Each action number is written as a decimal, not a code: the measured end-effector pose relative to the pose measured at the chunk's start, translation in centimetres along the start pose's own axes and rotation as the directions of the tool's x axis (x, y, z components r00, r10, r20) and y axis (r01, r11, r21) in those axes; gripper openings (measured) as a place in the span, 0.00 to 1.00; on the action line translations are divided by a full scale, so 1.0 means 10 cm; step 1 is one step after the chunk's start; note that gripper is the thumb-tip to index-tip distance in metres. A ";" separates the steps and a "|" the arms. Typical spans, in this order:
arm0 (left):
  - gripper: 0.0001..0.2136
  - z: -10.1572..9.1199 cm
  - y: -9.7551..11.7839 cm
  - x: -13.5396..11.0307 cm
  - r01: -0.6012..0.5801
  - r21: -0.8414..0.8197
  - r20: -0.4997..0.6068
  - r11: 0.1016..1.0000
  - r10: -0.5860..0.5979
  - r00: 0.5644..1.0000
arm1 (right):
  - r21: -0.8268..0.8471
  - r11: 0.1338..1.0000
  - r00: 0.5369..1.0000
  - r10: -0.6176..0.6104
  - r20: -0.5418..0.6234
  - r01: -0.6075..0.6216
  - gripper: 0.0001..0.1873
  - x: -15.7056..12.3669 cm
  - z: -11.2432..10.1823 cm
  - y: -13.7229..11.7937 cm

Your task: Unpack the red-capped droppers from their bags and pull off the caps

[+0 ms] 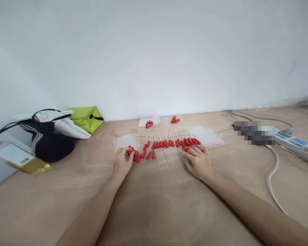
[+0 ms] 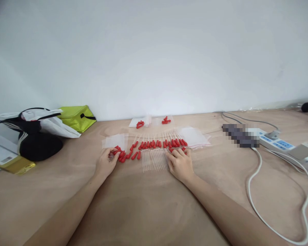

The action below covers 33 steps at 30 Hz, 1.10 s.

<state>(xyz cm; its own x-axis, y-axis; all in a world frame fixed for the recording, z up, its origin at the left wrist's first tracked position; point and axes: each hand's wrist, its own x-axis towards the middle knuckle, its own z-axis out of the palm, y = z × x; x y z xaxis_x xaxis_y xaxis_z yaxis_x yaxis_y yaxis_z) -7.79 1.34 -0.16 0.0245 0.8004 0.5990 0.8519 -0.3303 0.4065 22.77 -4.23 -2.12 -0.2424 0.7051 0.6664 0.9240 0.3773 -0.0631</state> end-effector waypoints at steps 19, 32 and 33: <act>0.12 0.14 0.38 0.31 0.060 0.321 0.232 0.945 -0.140 0.963 | 0.036 0.999 0.996 -0.019 0.082 0.016 0.13 0.03 -0.08 -0.07; 0.11 0.22 0.40 0.37 0.159 0.311 0.218 0.937 -0.233 0.948 | 0.048 0.998 0.999 -0.028 0.042 0.026 0.14 0.02 -0.07 -0.05; 0.11 0.21 0.39 0.37 0.164 0.309 0.201 0.937 -0.233 0.951 | 0.050 0.998 0.999 -0.025 0.035 0.023 0.14 0.02 -0.07 -0.05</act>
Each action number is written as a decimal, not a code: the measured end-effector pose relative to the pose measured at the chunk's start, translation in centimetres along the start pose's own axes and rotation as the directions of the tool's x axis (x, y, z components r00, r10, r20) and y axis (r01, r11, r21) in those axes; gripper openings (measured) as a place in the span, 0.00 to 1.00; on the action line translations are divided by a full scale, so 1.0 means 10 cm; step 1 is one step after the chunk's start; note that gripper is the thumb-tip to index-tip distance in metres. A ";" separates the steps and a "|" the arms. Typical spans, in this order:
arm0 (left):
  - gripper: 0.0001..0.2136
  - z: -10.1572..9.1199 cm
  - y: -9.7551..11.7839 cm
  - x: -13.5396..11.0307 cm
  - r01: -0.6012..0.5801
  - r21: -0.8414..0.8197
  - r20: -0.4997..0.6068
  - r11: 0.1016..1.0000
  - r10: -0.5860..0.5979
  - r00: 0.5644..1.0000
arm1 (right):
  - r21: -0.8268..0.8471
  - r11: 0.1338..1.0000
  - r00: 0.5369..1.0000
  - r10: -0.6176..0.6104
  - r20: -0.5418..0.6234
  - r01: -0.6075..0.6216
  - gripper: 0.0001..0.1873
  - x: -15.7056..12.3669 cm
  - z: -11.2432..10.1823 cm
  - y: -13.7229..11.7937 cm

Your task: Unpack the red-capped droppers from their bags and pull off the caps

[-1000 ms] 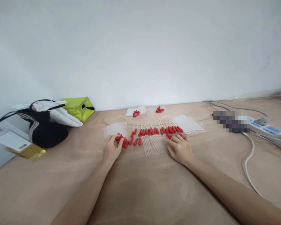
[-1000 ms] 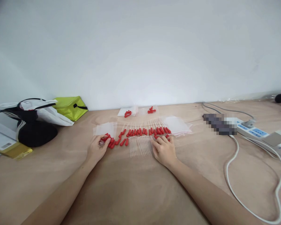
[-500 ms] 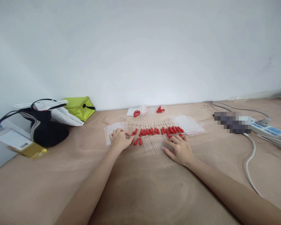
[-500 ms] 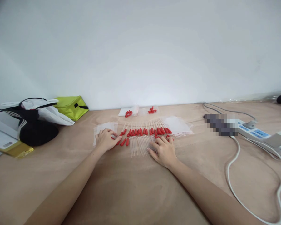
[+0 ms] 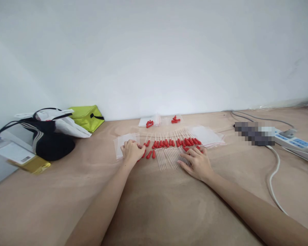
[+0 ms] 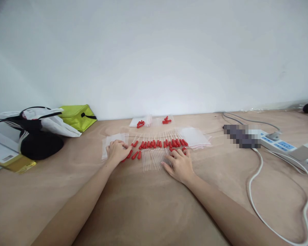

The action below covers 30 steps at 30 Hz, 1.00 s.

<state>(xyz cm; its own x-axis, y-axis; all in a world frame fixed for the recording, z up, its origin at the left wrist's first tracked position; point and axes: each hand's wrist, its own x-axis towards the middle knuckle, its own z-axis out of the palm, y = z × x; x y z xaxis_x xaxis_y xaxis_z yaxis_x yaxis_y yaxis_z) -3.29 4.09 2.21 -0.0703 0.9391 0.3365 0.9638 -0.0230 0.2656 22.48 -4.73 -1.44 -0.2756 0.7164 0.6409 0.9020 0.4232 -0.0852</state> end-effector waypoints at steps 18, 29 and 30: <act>0.03 0.00 0.34 -0.76 -0.743 -0.051 -0.352 0.667 0.685 0.638 | 0.078 0.983 0.985 -0.162 -0.061 0.166 0.13 0.02 -0.07 -0.04; 0.07 0.02 0.36 -0.76 -0.823 -0.111 -0.275 0.557 0.779 0.564 | 0.160 0.962 0.974 -0.213 -0.076 0.223 0.09 0.02 -0.04 -0.15; 0.06 0.02 0.36 -0.76 -0.827 -0.114 -0.275 0.551 0.782 0.559 | 0.167 0.959 0.972 -0.219 -0.082 0.230 0.09 0.01 -0.04 -0.15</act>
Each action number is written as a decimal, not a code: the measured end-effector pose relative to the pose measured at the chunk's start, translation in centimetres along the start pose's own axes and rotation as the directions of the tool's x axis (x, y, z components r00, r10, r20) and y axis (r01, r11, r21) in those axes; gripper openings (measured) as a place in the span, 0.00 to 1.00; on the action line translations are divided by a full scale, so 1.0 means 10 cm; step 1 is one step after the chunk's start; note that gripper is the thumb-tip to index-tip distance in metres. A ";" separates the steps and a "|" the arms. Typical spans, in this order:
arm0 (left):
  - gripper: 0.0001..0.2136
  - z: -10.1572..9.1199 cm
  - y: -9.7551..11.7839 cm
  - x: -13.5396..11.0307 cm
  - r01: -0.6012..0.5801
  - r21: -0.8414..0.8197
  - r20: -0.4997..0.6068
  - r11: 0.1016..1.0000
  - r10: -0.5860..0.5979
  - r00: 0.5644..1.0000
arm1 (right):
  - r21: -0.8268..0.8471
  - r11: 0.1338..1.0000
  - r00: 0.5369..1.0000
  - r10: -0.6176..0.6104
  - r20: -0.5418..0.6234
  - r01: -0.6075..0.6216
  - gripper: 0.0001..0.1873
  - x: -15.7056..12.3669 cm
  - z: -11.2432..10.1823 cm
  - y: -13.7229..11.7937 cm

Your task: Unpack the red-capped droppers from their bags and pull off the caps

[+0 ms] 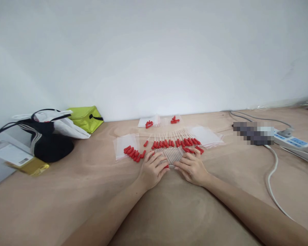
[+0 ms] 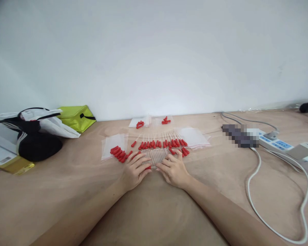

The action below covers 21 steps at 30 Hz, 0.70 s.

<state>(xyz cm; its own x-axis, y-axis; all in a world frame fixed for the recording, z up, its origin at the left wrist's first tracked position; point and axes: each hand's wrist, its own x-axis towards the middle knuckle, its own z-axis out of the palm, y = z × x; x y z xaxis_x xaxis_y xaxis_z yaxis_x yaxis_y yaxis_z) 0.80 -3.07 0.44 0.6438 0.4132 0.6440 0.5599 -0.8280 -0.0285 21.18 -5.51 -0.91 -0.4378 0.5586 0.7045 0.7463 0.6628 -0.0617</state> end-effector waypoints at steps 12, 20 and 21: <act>0.06 -0.06 -0.01 -0.05 -0.050 0.016 -0.023 0.999 0.050 0.998 | 0.062 0.997 0.999 -0.037 -0.013 0.037 0.09 -0.01 -0.05 -0.03; 0.07 -0.04 0.00 -0.06 -0.080 0.028 -0.053 0.996 0.081 0.995 | 0.085 0.995 0.999 -0.042 -0.025 0.044 0.09 -0.03 -0.04 -0.04; 0.07 -0.04 0.00 -0.07 -0.080 0.032 -0.057 0.996 0.082 0.995 | 0.089 0.995 0.999 -0.044 -0.027 0.046 0.08 -0.04 -0.04 -0.03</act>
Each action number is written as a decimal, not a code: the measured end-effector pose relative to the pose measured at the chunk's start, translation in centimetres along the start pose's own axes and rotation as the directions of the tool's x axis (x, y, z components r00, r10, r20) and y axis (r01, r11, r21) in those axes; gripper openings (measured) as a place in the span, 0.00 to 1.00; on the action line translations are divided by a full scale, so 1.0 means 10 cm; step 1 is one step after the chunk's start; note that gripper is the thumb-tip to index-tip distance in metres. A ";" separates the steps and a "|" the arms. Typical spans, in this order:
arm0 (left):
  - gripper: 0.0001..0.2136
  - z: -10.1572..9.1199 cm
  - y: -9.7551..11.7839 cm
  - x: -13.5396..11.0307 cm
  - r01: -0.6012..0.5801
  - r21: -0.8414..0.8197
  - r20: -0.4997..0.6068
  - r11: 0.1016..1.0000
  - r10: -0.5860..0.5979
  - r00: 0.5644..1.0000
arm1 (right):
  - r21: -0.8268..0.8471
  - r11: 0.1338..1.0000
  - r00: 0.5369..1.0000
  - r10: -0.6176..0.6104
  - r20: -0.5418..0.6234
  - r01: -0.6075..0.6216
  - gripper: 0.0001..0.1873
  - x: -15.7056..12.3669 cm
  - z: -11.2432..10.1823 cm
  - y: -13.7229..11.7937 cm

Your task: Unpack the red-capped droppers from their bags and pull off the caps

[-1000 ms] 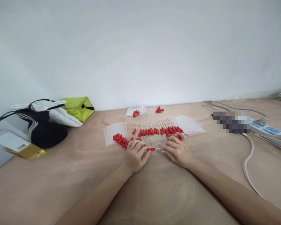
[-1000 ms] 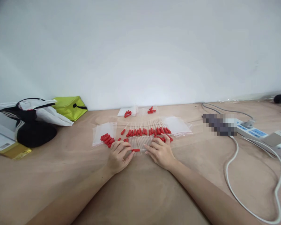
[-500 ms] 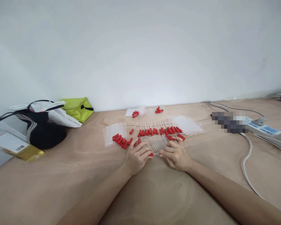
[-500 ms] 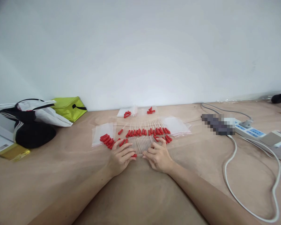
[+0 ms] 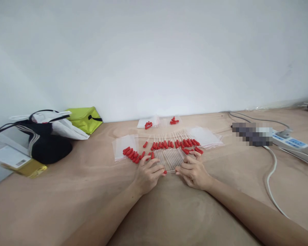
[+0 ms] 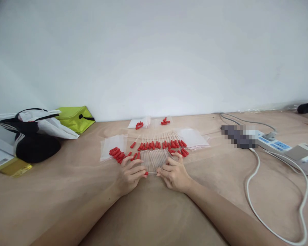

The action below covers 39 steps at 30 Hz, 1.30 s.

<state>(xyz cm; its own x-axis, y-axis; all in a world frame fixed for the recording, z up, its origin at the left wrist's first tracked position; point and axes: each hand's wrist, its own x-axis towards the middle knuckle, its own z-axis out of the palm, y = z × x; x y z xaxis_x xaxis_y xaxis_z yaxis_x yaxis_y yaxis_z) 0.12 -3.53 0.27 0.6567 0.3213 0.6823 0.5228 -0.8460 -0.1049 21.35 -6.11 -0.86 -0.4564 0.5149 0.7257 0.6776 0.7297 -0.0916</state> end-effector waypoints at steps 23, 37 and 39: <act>0.13 -0.29 -0.89 -0.38 0.789 -0.050 -0.022 0.613 -0.790 0.613 | -0.289 0.930 0.973 0.205 -0.109 -0.228 0.08 0.00 0.09 0.23; 0.14 -0.31 -1.09 -0.43 0.930 -0.064 -0.049 0.361 -0.932 0.358 | -0.291 0.936 0.978 0.208 0.002 -0.198 0.10 0.02 0.10 0.17; 0.14 -0.31 -1.09 -0.42 0.935 -0.050 -0.029 0.351 -0.936 0.350 | -0.289 0.937 0.978 0.207 0.015 -0.194 0.12 0.02 0.10 0.16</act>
<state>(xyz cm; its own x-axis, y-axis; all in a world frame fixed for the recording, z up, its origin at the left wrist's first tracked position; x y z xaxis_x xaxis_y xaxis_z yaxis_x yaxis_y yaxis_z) -10.00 3.01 0.83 -0.2756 0.8921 0.3580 0.7704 -0.0178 0.6374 21.74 -4.38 -1.52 -0.3146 0.6619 0.6804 0.8905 0.4540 -0.0298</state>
